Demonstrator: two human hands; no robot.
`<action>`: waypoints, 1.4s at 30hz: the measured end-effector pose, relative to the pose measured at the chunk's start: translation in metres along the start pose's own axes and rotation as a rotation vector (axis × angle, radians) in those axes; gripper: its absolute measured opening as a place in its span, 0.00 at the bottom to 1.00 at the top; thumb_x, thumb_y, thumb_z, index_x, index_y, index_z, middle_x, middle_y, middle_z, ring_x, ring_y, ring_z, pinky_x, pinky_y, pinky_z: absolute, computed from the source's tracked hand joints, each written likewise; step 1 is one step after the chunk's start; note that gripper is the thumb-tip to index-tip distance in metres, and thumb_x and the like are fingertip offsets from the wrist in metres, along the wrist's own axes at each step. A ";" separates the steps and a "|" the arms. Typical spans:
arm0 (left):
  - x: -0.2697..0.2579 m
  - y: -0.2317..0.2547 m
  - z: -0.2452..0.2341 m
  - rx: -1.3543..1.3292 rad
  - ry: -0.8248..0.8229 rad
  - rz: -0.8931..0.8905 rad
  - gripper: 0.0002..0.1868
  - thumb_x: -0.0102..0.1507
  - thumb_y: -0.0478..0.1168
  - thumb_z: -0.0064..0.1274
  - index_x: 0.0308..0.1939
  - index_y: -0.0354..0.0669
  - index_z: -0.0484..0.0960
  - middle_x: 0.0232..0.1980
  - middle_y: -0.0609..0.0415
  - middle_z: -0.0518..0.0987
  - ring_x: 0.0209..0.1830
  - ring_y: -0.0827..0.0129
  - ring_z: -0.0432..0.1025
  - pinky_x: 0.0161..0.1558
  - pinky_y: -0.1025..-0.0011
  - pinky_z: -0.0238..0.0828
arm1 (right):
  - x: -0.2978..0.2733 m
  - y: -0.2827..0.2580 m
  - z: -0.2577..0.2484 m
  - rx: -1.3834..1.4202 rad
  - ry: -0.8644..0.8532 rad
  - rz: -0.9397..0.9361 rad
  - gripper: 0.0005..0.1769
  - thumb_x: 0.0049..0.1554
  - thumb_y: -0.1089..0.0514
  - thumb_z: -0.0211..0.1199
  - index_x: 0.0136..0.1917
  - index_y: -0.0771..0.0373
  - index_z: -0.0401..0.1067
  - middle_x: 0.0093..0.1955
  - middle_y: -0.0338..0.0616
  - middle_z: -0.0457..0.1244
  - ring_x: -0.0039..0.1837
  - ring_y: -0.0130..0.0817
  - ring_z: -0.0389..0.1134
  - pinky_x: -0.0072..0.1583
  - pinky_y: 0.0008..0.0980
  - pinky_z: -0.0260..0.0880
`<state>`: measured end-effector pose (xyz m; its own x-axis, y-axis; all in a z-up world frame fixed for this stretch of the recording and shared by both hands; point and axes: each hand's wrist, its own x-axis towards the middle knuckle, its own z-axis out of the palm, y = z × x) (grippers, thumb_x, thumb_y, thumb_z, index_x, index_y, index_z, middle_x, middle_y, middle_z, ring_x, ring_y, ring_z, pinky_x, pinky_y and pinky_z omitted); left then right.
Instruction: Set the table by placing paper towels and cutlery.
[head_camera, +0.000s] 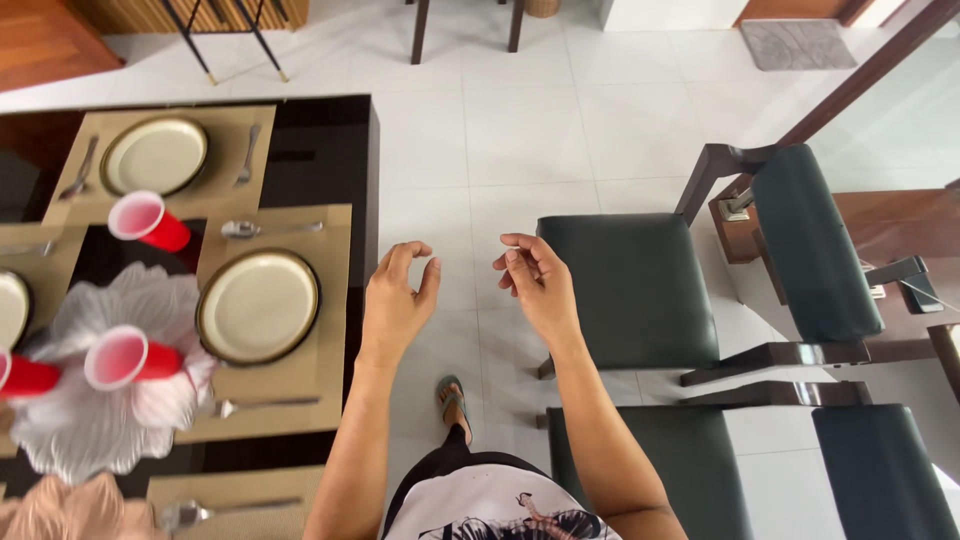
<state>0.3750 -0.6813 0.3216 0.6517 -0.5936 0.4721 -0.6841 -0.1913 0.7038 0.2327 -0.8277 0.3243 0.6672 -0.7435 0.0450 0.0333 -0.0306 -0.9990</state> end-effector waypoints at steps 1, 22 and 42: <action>0.019 0.005 -0.003 -0.005 -0.009 0.007 0.09 0.67 0.37 0.59 0.48 0.38 0.77 0.49 0.49 0.82 0.31 0.60 0.76 0.27 0.68 0.70 | 0.013 -0.002 0.004 0.000 0.013 0.000 0.14 0.66 0.57 0.55 0.62 0.63 0.73 0.43 0.38 0.69 0.40 0.21 0.67 0.41 0.22 0.65; 0.223 -0.113 0.047 -0.064 -0.150 0.063 0.32 0.67 0.41 0.57 0.72 0.33 0.65 0.68 0.31 0.72 0.70 0.39 0.66 0.64 0.56 0.70 | 0.245 0.017 0.041 -0.024 0.132 -0.030 0.17 0.66 0.53 0.56 0.64 0.63 0.72 0.56 0.40 0.70 0.55 0.25 0.68 0.54 0.26 0.69; 0.502 -0.188 0.190 0.042 -0.031 -0.084 0.29 0.66 0.39 0.56 0.69 0.36 0.66 0.65 0.40 0.77 0.65 0.48 0.72 0.58 0.59 0.75 | 0.600 0.034 0.015 -0.039 -0.086 -0.019 0.17 0.66 0.55 0.55 0.65 0.63 0.71 0.51 0.40 0.71 0.50 0.25 0.71 0.51 0.27 0.70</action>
<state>0.7686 -1.0912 0.3251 0.6972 -0.5979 0.3955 -0.6411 -0.2731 0.7172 0.6452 -1.2645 0.3178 0.7281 -0.6826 0.0629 0.0190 -0.0716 -0.9973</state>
